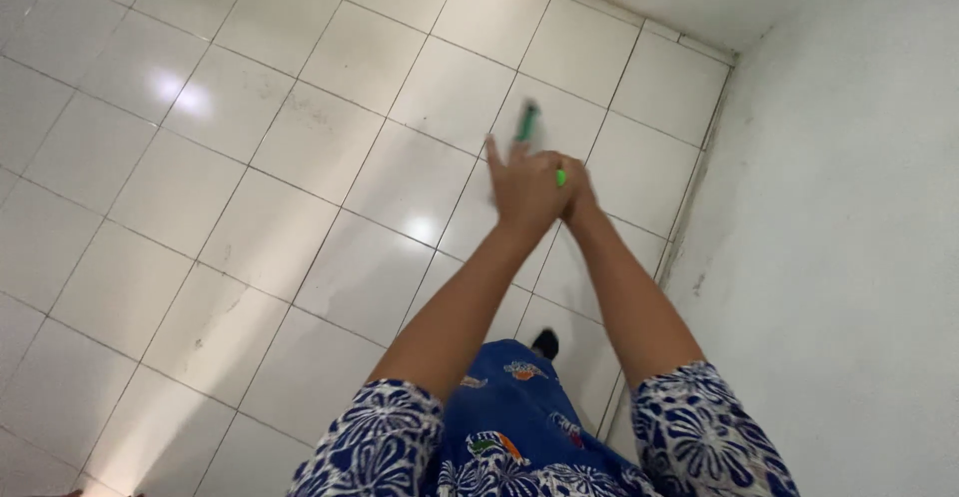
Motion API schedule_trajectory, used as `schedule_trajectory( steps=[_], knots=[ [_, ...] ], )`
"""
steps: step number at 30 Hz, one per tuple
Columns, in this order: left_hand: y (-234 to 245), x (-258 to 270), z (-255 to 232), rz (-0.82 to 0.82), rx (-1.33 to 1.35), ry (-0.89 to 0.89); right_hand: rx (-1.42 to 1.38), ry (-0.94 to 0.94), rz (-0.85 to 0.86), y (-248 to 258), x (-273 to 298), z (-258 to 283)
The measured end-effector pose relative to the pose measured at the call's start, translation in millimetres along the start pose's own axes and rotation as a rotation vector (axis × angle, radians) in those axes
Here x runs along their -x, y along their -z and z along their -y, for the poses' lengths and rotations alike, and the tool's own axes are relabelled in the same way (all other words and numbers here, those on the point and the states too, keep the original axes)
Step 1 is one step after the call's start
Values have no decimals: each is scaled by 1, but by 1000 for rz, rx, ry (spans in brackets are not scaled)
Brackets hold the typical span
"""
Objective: The recorder is sweeping a tiled floor using a handheld broom, focusing on the edges and corners near walls and doors.
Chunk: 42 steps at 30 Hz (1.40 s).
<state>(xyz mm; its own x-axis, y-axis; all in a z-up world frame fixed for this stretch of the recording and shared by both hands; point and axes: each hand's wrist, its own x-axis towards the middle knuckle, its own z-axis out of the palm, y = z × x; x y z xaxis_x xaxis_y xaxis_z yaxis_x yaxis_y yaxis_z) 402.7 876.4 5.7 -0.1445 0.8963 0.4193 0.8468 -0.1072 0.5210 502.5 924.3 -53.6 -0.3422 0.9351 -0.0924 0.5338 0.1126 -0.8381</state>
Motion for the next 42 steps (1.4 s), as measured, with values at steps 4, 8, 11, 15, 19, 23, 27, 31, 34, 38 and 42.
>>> schedule_trajectory(
  steps=[4,8,11,15,19,23,27,31,34,38,42],
  knots=[
    [-44,-29,-30,171,46,99,532,-31,-30,50,-31,-72],
    [-98,-37,-30,371,190,237,655,3,-78,67,-51,-147],
    [-139,-42,-21,376,319,332,636,-56,-35,63,-67,-167],
    [-131,-61,-4,317,121,420,439,11,88,19,-107,-202],
    [-104,-80,23,167,92,446,-64,240,115,-15,-141,-153],
    [-79,-105,28,105,-96,366,-1166,-609,200,-2,-165,-94],
    [-87,-114,7,151,-152,248,-1185,-816,344,59,-159,10],
    [-99,-134,-24,72,-75,247,-1324,-683,339,58,-183,-73],
    [-130,-141,-31,92,38,252,-1348,-756,-48,84,-182,-93],
    [-157,-147,-34,208,306,414,-1106,-654,-157,87,-195,-174],
    [-162,-151,-14,355,268,529,-957,-803,-159,64,-219,-211]
  ],
)
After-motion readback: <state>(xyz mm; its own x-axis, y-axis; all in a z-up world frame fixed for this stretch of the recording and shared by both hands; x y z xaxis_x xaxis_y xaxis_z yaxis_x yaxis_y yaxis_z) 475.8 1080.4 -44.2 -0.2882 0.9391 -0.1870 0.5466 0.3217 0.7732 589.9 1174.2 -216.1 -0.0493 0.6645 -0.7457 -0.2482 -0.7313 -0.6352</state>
